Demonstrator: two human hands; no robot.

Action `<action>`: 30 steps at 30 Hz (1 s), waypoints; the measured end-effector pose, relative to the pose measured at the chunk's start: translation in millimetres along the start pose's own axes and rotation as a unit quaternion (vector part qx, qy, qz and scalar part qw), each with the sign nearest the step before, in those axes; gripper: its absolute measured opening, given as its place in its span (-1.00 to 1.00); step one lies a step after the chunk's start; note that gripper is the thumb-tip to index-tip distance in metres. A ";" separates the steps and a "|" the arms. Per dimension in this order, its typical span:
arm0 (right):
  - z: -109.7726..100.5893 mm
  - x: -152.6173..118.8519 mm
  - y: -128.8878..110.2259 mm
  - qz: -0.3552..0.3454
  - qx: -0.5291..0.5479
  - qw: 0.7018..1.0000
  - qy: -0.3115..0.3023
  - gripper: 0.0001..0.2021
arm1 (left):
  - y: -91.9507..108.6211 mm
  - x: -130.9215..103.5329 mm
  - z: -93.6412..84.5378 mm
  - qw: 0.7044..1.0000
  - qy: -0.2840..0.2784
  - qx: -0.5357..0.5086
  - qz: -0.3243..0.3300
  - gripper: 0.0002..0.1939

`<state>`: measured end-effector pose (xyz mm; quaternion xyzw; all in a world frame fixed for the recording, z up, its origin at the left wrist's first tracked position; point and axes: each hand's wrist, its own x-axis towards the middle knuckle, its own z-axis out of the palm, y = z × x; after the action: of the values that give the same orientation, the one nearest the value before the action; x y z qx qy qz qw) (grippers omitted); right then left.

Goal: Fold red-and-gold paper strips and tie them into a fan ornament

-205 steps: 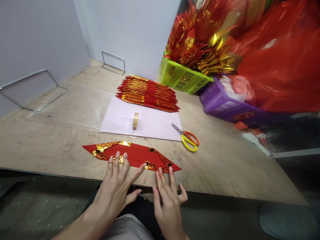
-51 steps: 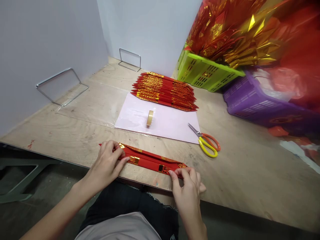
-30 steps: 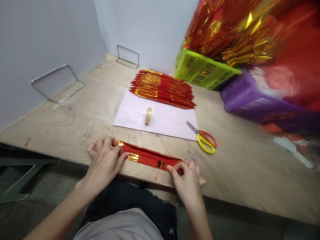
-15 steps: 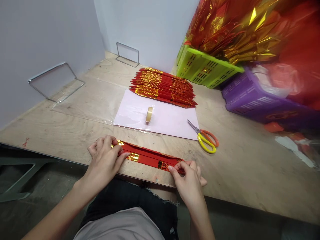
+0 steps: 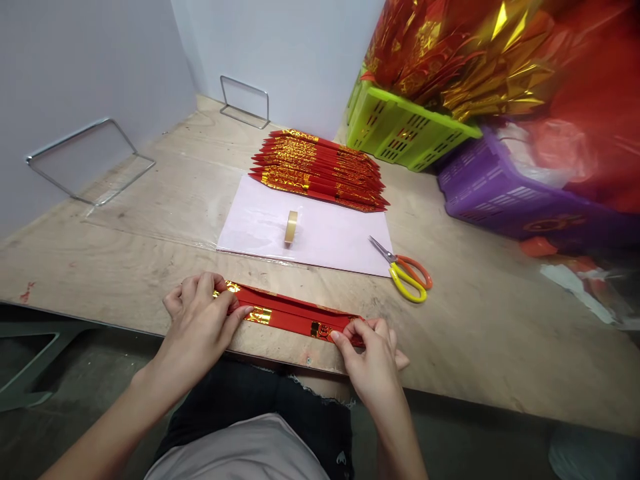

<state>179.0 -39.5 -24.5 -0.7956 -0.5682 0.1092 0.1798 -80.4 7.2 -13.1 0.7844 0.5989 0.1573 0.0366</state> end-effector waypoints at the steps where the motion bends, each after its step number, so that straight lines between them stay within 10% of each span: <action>1: -0.2 -0.1 0.1 0.000 -0.001 1.000 0.000 -0.69 | 0.8 -0.1 -0.5 1.000 -0.001 0.001 0.000 -0.69; 30: -13.4 2.4 -19.1 0.064 0.001 0.996 -0.057 -0.73 | 3.9 2.7 -6.9 0.998 -0.047 0.033 -0.008 -0.59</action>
<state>168.3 -33.9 -4.4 -0.8227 -0.5251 0.1662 0.1404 -78.1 7.9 -5.0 0.7870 0.6075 0.0998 0.0400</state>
